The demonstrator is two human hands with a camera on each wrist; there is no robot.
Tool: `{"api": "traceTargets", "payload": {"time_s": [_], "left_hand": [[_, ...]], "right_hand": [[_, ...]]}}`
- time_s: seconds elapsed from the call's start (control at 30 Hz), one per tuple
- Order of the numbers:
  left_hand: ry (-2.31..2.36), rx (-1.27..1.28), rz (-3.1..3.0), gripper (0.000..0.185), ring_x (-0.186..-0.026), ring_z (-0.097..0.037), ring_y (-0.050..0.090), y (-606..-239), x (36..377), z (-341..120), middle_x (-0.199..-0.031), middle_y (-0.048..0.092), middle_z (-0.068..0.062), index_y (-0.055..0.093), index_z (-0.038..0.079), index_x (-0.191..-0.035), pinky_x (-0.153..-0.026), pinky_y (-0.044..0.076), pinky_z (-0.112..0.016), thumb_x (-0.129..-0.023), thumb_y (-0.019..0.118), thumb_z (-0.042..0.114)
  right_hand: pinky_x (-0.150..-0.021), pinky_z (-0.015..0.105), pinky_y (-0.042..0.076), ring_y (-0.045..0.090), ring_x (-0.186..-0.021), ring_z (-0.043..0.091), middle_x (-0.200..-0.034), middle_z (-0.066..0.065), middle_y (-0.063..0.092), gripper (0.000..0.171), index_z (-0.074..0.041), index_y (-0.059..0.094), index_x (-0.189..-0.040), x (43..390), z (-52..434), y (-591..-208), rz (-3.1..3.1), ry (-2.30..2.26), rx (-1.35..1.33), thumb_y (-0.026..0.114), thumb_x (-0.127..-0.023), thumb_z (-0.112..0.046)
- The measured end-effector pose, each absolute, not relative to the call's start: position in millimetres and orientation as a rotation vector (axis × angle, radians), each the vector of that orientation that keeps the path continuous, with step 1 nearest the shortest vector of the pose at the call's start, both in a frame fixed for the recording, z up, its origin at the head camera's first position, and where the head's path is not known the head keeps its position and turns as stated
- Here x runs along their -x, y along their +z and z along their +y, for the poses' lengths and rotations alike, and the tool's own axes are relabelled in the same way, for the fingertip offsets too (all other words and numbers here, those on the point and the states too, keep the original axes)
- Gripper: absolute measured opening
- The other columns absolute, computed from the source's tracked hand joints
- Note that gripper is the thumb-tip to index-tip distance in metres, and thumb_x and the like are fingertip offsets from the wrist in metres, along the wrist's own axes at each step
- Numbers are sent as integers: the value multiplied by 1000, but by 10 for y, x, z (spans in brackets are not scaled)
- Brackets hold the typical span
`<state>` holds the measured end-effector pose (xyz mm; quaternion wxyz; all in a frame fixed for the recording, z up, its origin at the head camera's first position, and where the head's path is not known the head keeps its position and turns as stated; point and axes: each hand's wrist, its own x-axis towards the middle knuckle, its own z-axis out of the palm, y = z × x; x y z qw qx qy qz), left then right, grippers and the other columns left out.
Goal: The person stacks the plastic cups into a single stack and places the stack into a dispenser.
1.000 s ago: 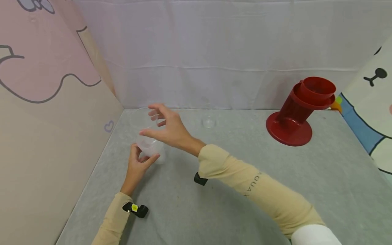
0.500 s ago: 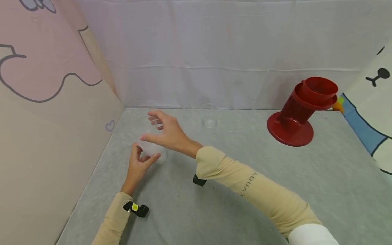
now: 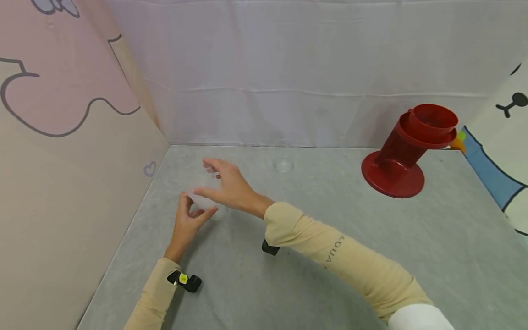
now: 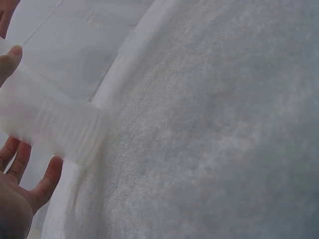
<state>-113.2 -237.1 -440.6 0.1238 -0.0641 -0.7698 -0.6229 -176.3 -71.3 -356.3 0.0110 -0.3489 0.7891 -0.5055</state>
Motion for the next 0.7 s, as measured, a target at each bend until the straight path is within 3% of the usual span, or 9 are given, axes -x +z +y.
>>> {"api": "traceTargets", "payload": {"time_s": [0.3, 0.43, 0.7], "left_hand": [[-1823, 216, -2231, 58, -111, -16, 49, -4422, 1149, -2374, -121, 45, -4, 39, 0, -125, -77, 53, -27, -79, 74, -2], [-1824, 218, -2234, 57, -110, -16, 49, -4428, 1159, -2377, -121, 44, -5, 39, 1, -124, -75, 53, -27, -80, 74, -1], [-1815, 186, -2235, 57, -109, -16, 49, -4440, 1149, -2377, -121, 44, -4, 38, 1, -124, -76, 53, -26, -79, 74, -2]], "right_hand": [[-95, 28, 45, 47, -121, 18, -138, 10, 48, 66, -4, 43, -140, 1734, -656, -3695, 2448, -1526, 1039, 71, -86, -29], [-94, 27, 45, 48, -120, 18, -137, 10, 49, 62, -4, 43, -140, 1717, -620, -3758, 2450, -1526, 1007, 67, -89, -31], [-92, 32, 47, 50, -118, 19, -137, 7, 49, 61, -6, 44, -140, 1690, -594, -3801, 2463, -1520, 987, 67, -89, -32]]}}
